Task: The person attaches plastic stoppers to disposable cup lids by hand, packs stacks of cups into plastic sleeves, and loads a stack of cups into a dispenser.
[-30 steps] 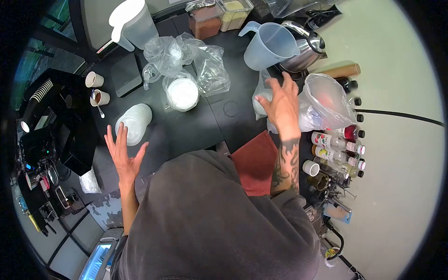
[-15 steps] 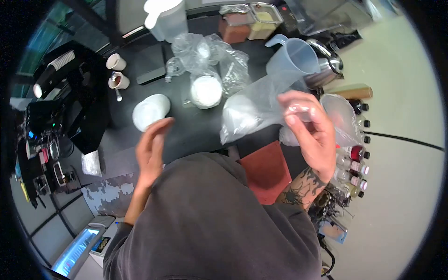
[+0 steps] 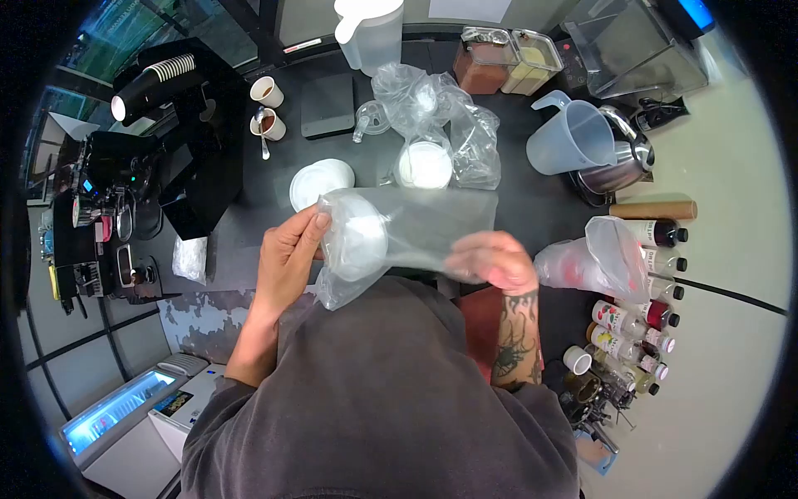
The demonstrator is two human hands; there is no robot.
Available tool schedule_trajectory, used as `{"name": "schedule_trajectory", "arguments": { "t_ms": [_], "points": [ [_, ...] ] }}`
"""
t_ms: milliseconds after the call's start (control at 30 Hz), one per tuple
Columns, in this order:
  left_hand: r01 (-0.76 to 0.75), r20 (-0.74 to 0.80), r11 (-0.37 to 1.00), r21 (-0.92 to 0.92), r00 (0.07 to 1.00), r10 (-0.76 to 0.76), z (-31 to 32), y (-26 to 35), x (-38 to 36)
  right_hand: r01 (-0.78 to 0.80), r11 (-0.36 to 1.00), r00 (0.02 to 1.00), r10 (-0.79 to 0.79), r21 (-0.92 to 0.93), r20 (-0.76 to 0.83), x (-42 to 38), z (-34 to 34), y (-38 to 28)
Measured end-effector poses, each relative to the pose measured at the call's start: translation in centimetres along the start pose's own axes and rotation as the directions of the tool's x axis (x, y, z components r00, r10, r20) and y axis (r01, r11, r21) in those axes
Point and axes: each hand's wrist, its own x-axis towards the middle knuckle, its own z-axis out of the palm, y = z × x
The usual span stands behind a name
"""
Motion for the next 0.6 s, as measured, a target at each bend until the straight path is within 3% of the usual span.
{"name": "schedule_trajectory", "arguments": {
  "t_ms": [67,133,200,300,333,433,500,567,600],
  "points": [
    [-0.129,0.032,0.953,0.275,0.992,0.125,-0.5,1.7,-0.2,-0.249,0.957,0.969,0.245,-0.151,-0.042,0.8,0.1,1.1],
    [-0.305,0.084,0.811,0.499,0.949,0.305,-0.6,2.2,0.1,-0.253,0.954,0.967,0.247,-0.16,-0.059,4.0,2.2,2.9],
    [-0.485,0.169,0.572,0.661,0.84,0.516,-0.5,2.3,0.8,-0.085,0.995,0.996,0.083,-0.051,-0.04,6.4,2.1,6.5],
    [-0.341,0.102,0.699,0.628,0.927,0.361,0.0,3.2,0.1,0.008,0.987,1.0,-0.012,-0.162,-0.024,8.6,5.3,5.7],
    [-0.352,0.099,0.708,0.612,0.922,0.374,0.0,3.4,0.1,0.054,0.984,0.997,-0.062,-0.168,-0.04,9.1,6.7,5.1],
    [-0.391,0.05,0.712,0.583,0.892,0.45,-0.4,3.5,0.1,-0.011,0.95,0.993,-0.026,-0.311,-0.116,9.7,6.1,6.2],
    [-0.426,-0.027,0.677,0.6,0.835,0.55,-2.4,3.4,0.2,0.035,0.972,0.977,-0.082,-0.234,-0.197,9.4,5.3,7.2],
    [-0.256,-0.231,0.704,0.662,0.824,0.518,-5.3,3.4,-0.4,0.073,0.982,0.961,-0.117,-0.177,-0.249,8.8,4.4,7.1],
    [-0.108,-0.438,0.838,0.534,0.813,0.384,-7.2,2.8,-1.1,0.087,0.984,0.958,-0.127,-0.157,-0.259,8.5,3.8,6.8]
  ]
}}
